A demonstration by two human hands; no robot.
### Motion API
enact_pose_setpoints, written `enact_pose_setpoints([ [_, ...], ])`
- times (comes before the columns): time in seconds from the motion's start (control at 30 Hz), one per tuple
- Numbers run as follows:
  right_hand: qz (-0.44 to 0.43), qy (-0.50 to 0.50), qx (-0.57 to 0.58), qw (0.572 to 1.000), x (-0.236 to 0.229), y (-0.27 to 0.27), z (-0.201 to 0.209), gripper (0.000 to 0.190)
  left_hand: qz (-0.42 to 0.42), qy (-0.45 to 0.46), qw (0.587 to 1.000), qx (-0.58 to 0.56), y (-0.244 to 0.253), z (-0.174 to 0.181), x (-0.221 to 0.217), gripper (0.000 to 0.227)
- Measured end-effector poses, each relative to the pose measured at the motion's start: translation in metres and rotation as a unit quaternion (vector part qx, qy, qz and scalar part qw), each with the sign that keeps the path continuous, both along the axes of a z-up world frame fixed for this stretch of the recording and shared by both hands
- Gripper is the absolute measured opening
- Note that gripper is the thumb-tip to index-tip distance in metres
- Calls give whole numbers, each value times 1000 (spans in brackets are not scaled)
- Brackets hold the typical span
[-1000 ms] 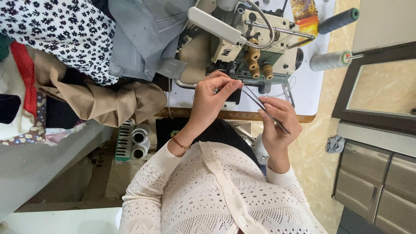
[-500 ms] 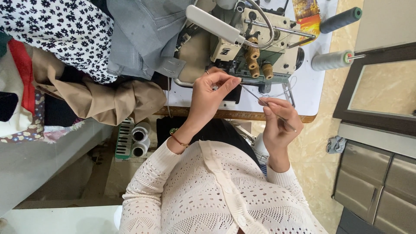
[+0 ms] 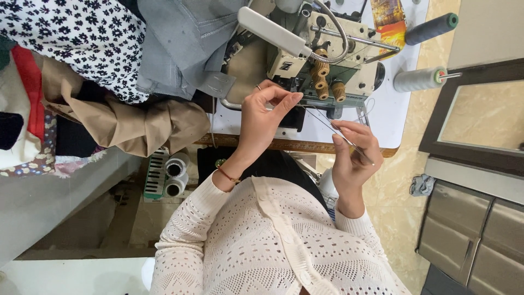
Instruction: The person threads a sewing machine by hand and with tweezers, pulling thread through various guides and tension disks on the machine body.
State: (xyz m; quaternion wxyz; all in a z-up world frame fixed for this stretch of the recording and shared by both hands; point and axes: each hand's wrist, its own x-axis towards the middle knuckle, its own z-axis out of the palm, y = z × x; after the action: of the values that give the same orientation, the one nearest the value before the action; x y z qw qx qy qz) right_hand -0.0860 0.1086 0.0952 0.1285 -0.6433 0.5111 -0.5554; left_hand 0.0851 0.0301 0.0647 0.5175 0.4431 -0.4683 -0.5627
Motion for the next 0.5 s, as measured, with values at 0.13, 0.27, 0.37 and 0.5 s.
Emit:
enact_pose_setpoints([
  [0.13, -1, 6, -2, 1000, 4, -2, 3, 9, 6, -28, 1000, -12, -1, 8, 2, 24],
  [0.27, 1, 17, -11, 1000, 6, -5, 3, 8, 7, -41, 999, -29, -1, 11, 2, 24],
  [0.37, 3, 20, -12, 1000, 6, -6, 3, 8, 5, -24, 1000, -17, -1, 8, 0, 25],
  [0.5, 2, 30, -19, 999, 9, -9, 5, 8, -4, 7, 1000, 4, 0, 5, -3, 26],
])
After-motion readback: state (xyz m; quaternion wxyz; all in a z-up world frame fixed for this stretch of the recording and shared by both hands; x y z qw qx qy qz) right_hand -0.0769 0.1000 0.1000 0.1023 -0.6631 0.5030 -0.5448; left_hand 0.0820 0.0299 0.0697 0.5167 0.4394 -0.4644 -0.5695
